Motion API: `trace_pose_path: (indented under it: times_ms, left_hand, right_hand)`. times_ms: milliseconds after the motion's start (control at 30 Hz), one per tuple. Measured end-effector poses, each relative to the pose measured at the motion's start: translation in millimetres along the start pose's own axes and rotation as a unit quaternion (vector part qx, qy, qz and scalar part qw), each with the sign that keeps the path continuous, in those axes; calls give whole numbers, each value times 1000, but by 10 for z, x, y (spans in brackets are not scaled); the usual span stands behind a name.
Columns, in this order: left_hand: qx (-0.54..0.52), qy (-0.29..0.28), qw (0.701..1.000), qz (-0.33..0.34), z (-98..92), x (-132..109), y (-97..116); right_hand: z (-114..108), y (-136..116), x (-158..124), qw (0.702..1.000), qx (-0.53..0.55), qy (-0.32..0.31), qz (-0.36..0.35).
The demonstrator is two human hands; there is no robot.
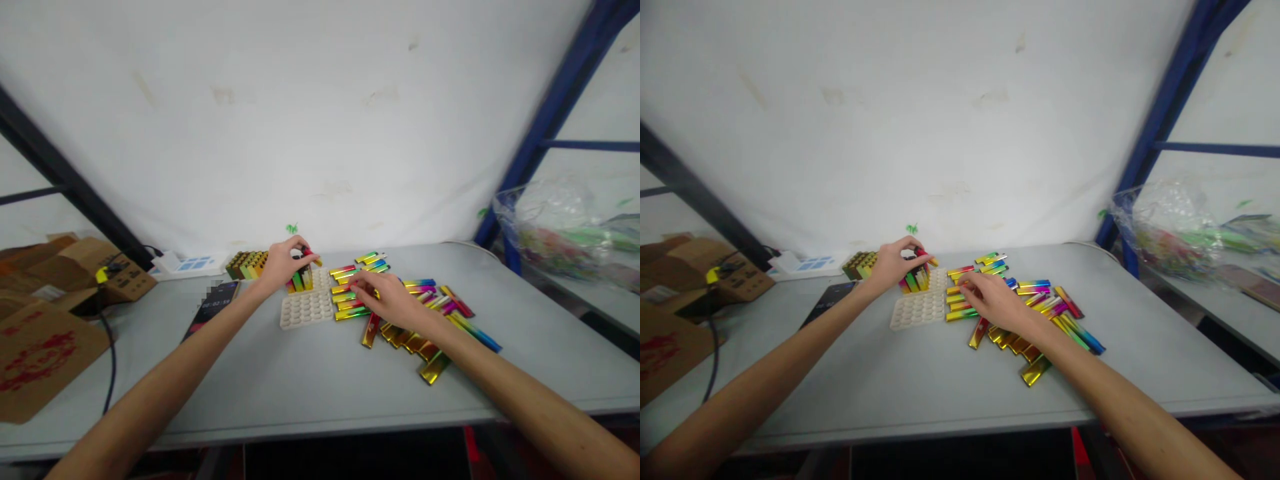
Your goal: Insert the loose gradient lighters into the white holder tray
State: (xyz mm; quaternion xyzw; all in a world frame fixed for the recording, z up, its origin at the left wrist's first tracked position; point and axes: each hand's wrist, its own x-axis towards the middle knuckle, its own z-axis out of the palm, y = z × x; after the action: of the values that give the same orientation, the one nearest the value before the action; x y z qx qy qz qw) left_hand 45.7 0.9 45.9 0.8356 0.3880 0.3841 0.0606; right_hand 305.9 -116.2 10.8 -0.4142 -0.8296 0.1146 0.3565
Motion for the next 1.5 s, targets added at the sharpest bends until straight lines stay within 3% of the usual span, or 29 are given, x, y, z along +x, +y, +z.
trace_pose_path:
  times_ms: [167,367,567,800,1067,1267,1500]
  left_hand:
    - [37,-77,996,3,21,235,-96]
    - [104,-133,986,4,60,343,-126]
    - [218,-152,962,57,45,341,-35]
    - [271,-159,943,105,66,355,-12]
    - [287,-201,936,31,83,465,-81]
    - [309,-220,923,-58,167,557,-18]
    - [309,-241,915,-93,286,660,-2]
  right_hand:
    - [8,13,7,1000,-14,1,-12]
    - [-2,-7,6,999,-24,-18,-16]
    - [-16,-34,-1,999,-38,-34,-20]
    - [-14,-42,3,997,-48,-40,-36]
    - [17,-2,-4,996,-61,-43,-40]
    - [13,-1,-10,996,-58,-60,-37]
    - [-9,-18,-17,996,-48,-65,-31]
